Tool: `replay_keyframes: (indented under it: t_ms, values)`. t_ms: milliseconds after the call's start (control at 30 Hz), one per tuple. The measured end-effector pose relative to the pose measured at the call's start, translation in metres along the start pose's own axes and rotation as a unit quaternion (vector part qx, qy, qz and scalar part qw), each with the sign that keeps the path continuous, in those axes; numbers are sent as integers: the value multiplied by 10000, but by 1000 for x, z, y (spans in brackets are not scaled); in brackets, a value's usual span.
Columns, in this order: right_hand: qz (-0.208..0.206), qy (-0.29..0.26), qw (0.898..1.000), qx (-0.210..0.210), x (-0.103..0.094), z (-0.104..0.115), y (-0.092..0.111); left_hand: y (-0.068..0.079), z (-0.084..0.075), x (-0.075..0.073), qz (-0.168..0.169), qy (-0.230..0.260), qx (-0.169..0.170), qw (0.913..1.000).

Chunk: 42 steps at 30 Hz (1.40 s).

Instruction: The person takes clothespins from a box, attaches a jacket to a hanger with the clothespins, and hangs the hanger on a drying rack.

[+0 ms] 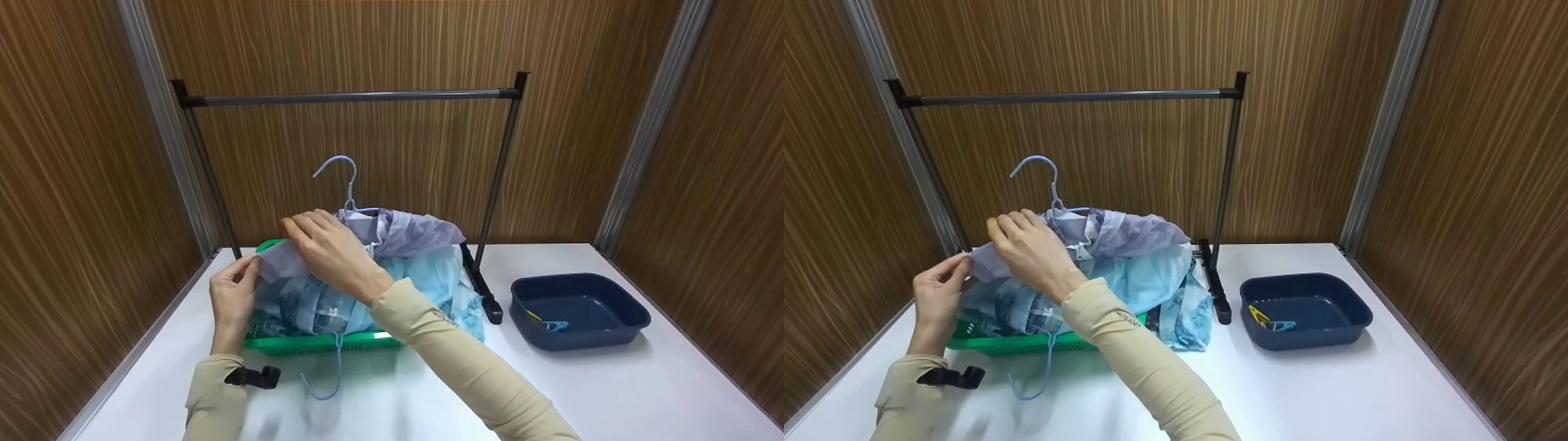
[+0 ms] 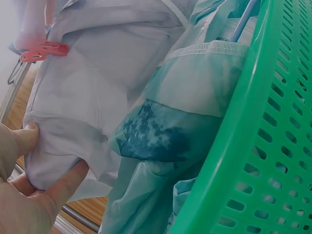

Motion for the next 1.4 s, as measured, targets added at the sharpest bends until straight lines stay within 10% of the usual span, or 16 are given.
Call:
replay_keyframes:
  t_ms: [733,1400]
  values:
    - [-670,216,9947,-748,4,24,64,1,1,-5,30,14,-101,9999]
    - [-2257,-427,9732,-131,-16,-18,117,1,-1,-3,104,107,-134,9998]
Point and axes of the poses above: each hand's wrist, its own y-axis away from the middle knuckle, its own x-axis out of the palm, z = x × y, the point moved 7 cm from there along -y, towards the middle knuckle, and after that the axes turned 14 degrees about -x, right-handed, at the moved point
